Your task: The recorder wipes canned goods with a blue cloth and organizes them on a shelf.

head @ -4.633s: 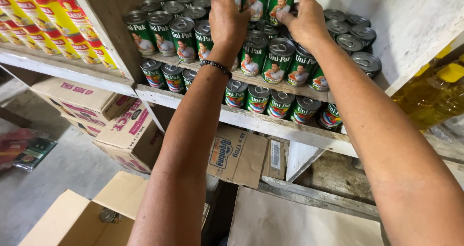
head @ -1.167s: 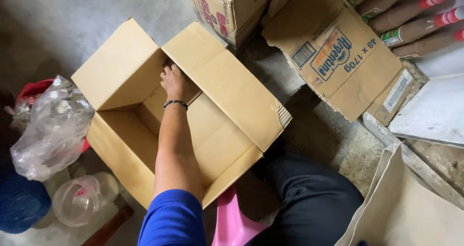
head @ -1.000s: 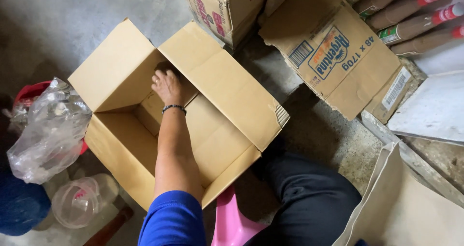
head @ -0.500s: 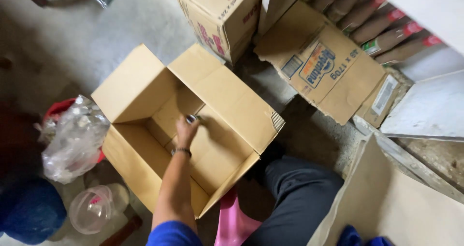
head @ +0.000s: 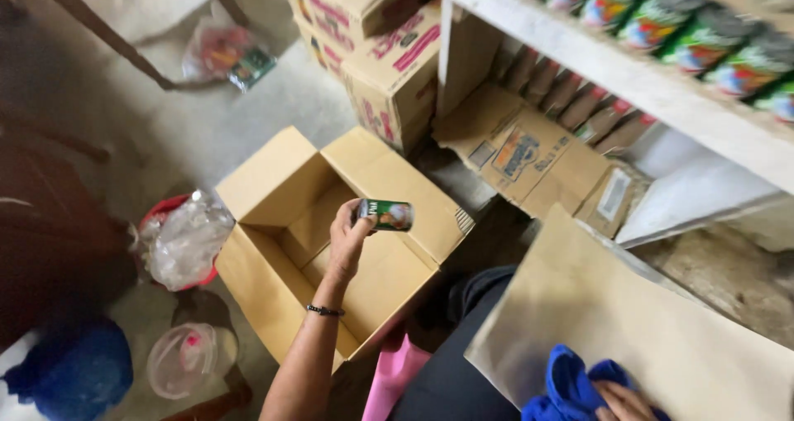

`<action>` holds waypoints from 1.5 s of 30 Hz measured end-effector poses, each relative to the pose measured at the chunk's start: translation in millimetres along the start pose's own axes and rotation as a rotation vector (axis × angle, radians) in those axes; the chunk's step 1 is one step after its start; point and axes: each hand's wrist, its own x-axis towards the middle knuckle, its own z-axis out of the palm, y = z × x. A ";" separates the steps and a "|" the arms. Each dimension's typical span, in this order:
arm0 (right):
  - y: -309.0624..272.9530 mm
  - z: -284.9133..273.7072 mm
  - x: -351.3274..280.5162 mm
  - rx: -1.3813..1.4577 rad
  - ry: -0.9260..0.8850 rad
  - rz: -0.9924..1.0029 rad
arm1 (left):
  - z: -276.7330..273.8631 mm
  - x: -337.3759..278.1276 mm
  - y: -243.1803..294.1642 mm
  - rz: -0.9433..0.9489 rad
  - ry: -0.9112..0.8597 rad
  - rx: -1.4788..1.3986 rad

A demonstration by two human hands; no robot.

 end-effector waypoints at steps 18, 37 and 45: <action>-309.4 -242.5 114.2 0.606 0.872 0.574 | 208.3 -169.1 60.4 -0.855 -0.727 -0.927; -361.5 -159.6 242.0 0.003 0.350 0.276 | 238.9 -214.1 1.8 -0.631 -0.634 -0.653; -301.2 -154.3 244.6 0.539 0.311 0.576 | 247.8 -220.1 -9.2 -0.536 -0.592 -0.617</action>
